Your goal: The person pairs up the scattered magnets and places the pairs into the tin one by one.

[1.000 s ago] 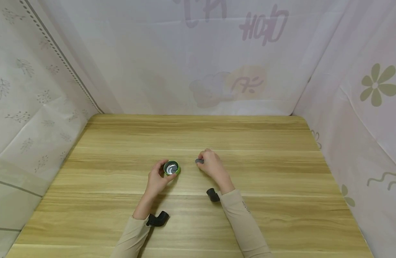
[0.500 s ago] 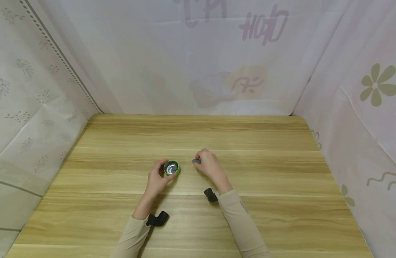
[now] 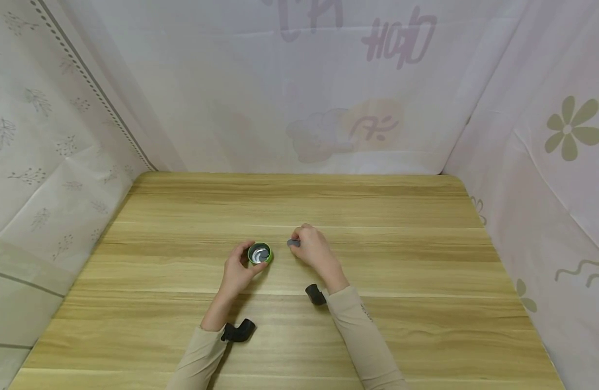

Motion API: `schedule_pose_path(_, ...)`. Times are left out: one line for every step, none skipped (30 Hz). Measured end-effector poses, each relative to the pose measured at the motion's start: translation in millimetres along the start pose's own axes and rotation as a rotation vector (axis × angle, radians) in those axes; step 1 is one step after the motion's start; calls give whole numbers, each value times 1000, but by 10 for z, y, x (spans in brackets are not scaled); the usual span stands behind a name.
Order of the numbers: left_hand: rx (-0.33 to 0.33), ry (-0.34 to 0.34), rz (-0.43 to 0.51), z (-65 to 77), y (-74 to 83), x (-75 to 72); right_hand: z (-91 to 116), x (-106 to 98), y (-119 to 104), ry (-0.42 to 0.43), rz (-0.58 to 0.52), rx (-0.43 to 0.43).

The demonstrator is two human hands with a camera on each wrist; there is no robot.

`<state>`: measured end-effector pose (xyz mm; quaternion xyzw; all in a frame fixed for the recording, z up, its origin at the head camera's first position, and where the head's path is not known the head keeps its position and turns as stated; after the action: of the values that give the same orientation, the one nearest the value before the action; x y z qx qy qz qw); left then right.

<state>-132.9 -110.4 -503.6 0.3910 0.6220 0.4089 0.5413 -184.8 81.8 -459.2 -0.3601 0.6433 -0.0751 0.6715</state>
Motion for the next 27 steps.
schedule_pose_path(0, 0, 1, 0, 0, 2, -1, 0, -6, 2, -2, -2)
schedule_pose_path(1, 1, 1, 1, 0, 2, -2, 0, -11, 4, -2, -3)
schedule_pose_path(1, 2, 3, 3, 1, 2, -4, 1, -17, 6, -2, -5)
schedule_pose_path(1, 2, 4, 3, 2, 2, -6, 2, -24, 6, -1, -6)
schedule_pose_path(2, 3, 5, 3, 1, 3, -8, 2, -33, 6, -1, -7)
schedule_pose_path(2, 4, 7, 3, 1, 3, -10, 3, -42, 5, -2, -7)
schedule_pose_path(3, 4, 7, 3, -1, 3, -13, 3, -52, 5, -3, -7)
schedule_pose_path(3, 4, 11, 2, -2, 3, -14, 2, -64, 3, -6, -7)
schedule_pose_path(5, 4, 15, 2, -2, 2, -15, 0, -76, 0, -11, -8)
schedule_pose_path(7, 3, 15, 3, -3, 0, -17, -1, -87, -2, -16, -8)
schedule_pose_path(7, 3, 17, 3, -3, 0, -18, -3, -98, -4, -21, -7)
schedule_pose_path(8, 2, 19, 5, -2, -2, -21, -4, -108, -8, -25, -5)
schedule_pose_path(8, 1, 20, 6, -2, -3, -24, -2, -117, -10, -28, -4)
schedule_pose_path(9, 0, 22, 6, -2, -3, -27, -2, -126, -14, -30, -3)
schedule_pose_path(9, -1, 20, 7, -2, -3, -31, -1, -132, -16, -28, -4)
schedule_pose_path(10, -1, 18, 8, -4, -3, -34, 2, -137, -18, -26, -5)
schedule_pose_path(10, -2, 19, 8, -4, -4, -37, 3, -144, -20, -25, -4)
schedule_pose_path(14, -2, 18, 9, -4, -6, -40, 4, -151, -20, -24, -5)
schedule_pose_path(14, -3, 19, 7, -5, -5, -42, 6, -158, -19, -21, -9)
schedule_pose_path(15, -4, 18, 7, -6, -6, -44, 6, -165, -19, -21, -12)
schedule_pose_path(16, -5, 18, 7, -6, -7, -48, 8, -172, -18, -20, -18)
schedule_pose_path(17, -6, 17, 6, -6, -8, -51, 10, -179, -18, -21, -22)
schedule_pose_path(15, -7, 18, 4, -5, -7, -55, 12, -185, -19, -22, -27)
schedule_pose_path(14, -8, 17, 3, -7, -6, -59, 14, -191, -20, -24, -32)
schedule_pose_path(12, -8, 17, 1, -8, -5, -63, 17, -197, -22, -27, -36)
schedule_pose_path(12, -9, 16, 1, -8, -5, -68, 20, -202, -24, -31, -41)
schedule_pose_path(12, -9, 15, 1, -9, -5, -73, 23, -208, -27, -31, -45)
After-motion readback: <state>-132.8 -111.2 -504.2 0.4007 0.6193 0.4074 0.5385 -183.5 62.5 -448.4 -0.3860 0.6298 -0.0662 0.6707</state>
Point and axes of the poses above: each hand's wrist, its own z-axis away from the middle knuckle, its own x-axis out of the palm, y = z × x, the point moved 1 cm from there along -z, towards the middle knuckle, and after that the axes turned 1 degree about -y, right-handed, at the moved point
